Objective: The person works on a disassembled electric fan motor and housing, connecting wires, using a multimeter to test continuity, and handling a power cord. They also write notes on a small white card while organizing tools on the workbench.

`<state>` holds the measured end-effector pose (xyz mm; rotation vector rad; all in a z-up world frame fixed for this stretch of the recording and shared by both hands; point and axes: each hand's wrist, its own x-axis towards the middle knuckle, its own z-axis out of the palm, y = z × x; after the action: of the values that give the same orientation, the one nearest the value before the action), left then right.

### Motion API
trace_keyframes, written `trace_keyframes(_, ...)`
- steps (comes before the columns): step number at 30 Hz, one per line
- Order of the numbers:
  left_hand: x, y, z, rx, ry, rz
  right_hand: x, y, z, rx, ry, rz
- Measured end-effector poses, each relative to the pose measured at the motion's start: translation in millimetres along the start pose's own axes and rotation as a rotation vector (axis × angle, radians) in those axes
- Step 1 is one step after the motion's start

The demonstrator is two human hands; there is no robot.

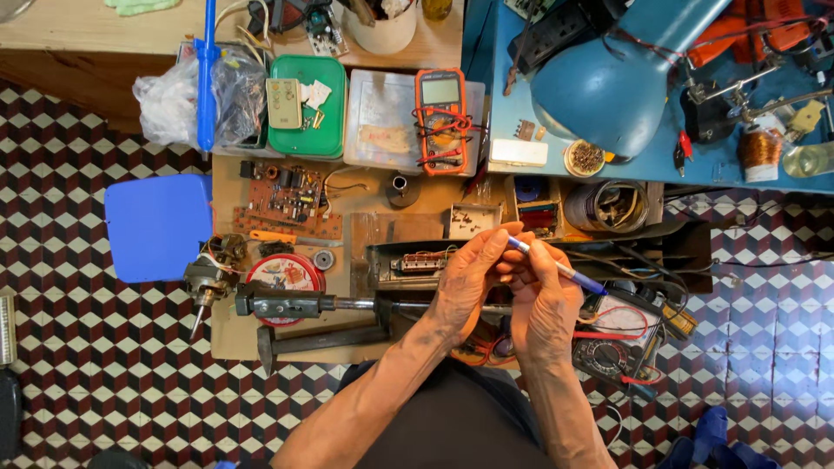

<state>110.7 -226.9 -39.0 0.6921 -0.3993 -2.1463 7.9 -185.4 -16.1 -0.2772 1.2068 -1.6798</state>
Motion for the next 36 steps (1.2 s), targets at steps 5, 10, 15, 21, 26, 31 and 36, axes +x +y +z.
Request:
trace_keyframes(5,-12.6,-35.6,-4.6,-0.265,-0.023,-0.106,-26.6,7.7,-18.7,-0.317,0.065,-0.194)
trace_keyframes(10,-33.3,-73.7,-7.4,-0.267,-0.1,-0.253,-64.6,10.8,-46.4,-0.476,0.112,-0.324)
trace_keyframes(15,-39.6,-96.7,-8.3,-0.262,-0.071,-0.387,-87.4,11.1,-55.9,-0.572,0.186,-0.36)
trace_keyframes(21,-45.9,-93.4,-11.5,-0.308,-0.147,-0.392,-95.2,14.3,-50.0,-0.549,0.191,-0.421)
trace_keyframes(26,-51.7,-78.6,-11.0,-0.311,-0.105,-0.356,-95.3,18.9,-44.1,-0.623,0.112,-0.425)
trace_keyframes(31,-62.8,-69.0,-21.0,-0.407,-0.107,-0.341,-99.0,32.8,-36.7,-0.685,0.109,-0.432)
trace_keyframes(36,-73.5,-70.1,-28.3,-0.415,-0.009,-0.383,-105.2,42.2,-37.2,-0.753,0.096,-0.46)
